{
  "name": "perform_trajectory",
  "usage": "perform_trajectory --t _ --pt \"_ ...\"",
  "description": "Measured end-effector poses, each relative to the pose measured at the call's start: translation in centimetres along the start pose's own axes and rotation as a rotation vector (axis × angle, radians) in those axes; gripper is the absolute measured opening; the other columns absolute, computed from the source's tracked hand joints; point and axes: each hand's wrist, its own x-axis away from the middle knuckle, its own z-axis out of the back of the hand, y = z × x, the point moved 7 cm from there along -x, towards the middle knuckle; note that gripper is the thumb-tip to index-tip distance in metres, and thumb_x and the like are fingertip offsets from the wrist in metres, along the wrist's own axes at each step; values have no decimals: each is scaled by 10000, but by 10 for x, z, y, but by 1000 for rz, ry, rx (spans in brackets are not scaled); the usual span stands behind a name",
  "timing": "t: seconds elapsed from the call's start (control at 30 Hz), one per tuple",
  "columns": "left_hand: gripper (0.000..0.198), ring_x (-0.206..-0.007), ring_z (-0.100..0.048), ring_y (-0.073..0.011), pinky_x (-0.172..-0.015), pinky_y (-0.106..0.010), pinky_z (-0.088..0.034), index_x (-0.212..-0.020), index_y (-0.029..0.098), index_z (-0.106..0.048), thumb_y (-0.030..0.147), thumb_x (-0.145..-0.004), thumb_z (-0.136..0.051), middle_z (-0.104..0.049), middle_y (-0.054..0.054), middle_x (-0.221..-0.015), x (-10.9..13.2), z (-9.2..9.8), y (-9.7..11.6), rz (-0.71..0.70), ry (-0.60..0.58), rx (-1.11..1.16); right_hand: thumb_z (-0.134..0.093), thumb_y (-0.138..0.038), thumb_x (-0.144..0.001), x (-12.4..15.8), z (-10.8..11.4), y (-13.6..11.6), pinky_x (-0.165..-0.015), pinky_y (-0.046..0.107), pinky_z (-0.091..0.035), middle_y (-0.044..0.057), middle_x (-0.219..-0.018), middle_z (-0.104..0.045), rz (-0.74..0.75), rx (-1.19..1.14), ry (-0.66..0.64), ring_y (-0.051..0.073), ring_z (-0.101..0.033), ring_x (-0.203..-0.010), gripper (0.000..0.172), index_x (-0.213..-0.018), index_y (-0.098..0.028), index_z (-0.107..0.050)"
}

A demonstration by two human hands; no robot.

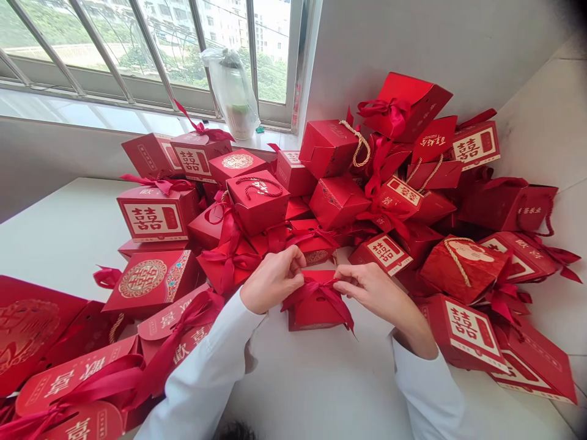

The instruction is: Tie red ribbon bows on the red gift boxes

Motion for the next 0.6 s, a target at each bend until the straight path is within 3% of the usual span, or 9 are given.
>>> perform_trajectory --t 0.33,0.5,0.6 --pt "58 -536 -608 -110 -540 -197 -437 -819 202 -448 154 -786 -451 -553 58 -633 0 -5 0 34 -56 86 -528 -288 -844 -1 0 2 -585 219 -367 -28 -664 -629 -10 -28 9 138 -572 -641 162 -733 -230 -632" --pt "84 -538 -552 -115 -504 -199 -402 -829 197 -489 277 -818 -512 -572 44 -614 0 -9 3 41 -123 28 -535 -279 -843 -1 -1 0 -575 215 -366 -33 -649 -627 3 -45 24 131 -553 -620 159 -735 -231 -642" --pt "60 -534 -507 -102 -494 -188 -377 -824 197 -502 239 -799 -536 -559 49 -616 -1 -9 4 31 -132 -4 -536 -261 -844 -1 -1 -4 -573 218 -367 -36 -653 -633 30 -52 37 126 -532 -601 155 -750 -235 -657"
